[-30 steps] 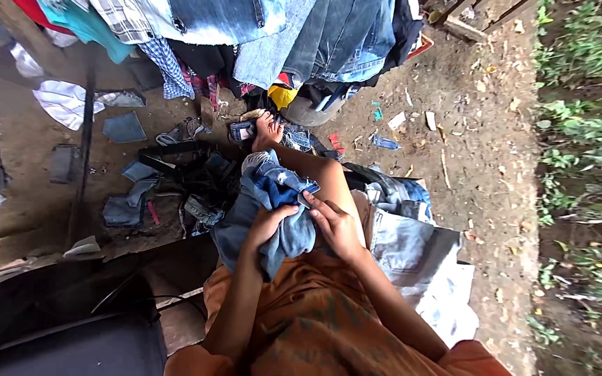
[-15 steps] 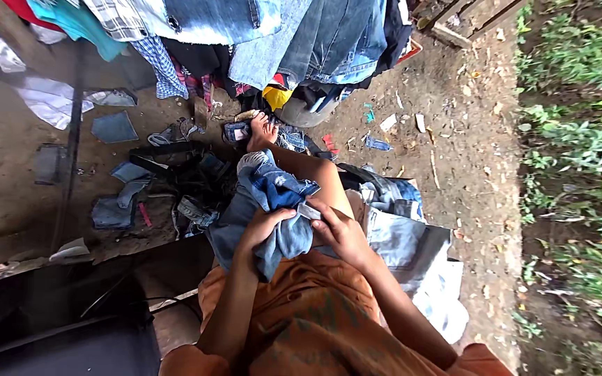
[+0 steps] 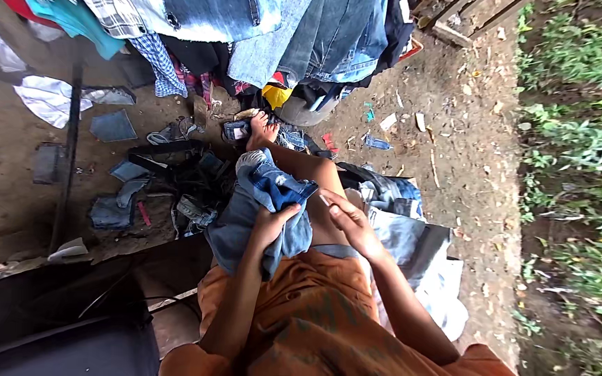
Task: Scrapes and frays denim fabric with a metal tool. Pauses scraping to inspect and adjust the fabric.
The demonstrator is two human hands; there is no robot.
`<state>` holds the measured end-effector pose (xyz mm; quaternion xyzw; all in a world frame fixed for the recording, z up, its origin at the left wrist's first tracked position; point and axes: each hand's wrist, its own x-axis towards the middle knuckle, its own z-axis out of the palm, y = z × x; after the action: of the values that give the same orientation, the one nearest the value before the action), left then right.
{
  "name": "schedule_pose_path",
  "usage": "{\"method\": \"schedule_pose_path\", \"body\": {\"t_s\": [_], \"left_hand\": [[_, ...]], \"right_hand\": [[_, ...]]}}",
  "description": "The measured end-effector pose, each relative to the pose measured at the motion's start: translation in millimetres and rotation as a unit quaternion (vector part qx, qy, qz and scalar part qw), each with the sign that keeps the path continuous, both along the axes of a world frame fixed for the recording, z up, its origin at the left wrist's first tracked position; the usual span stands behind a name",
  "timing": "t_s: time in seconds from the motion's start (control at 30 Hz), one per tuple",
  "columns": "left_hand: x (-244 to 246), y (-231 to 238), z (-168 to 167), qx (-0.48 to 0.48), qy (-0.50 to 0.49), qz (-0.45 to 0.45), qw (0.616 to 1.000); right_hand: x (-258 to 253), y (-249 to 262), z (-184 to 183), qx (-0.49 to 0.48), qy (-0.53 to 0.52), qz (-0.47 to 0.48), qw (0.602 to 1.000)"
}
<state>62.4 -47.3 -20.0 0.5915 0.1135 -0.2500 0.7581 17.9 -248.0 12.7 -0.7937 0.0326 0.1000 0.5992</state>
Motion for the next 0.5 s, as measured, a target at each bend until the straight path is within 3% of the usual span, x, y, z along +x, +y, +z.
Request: {"method": "schedule_pose_path", "body": {"t_s": [0.13,0.3,0.37,0.43,0.5], "left_hand": [[-4,-5,-4,0.005,-0.045,0.013,0.999],[-8,-8,-14,0.048,-0.082,0.002,0.995],[-6,-10,-16,0.061,-0.076,-0.006,0.995],[-3,-10,-12,0.059,-0.06,-0.001,0.996],[-3,-9,-11,0.055,-0.052,0.013,0.997]], "right_hand": [[2,7,2,-0.23,-0.031,0.093,0.968],[2,11,-24,-0.3,-0.081,0.087,0.946],[1,11,-35,-0.261,-0.097,0.059,0.959],[3,5,-32,-0.122,-0.045,0.015,0.991],[6,-1,-26,0.015,0.0,-0.09,0.996]]}}
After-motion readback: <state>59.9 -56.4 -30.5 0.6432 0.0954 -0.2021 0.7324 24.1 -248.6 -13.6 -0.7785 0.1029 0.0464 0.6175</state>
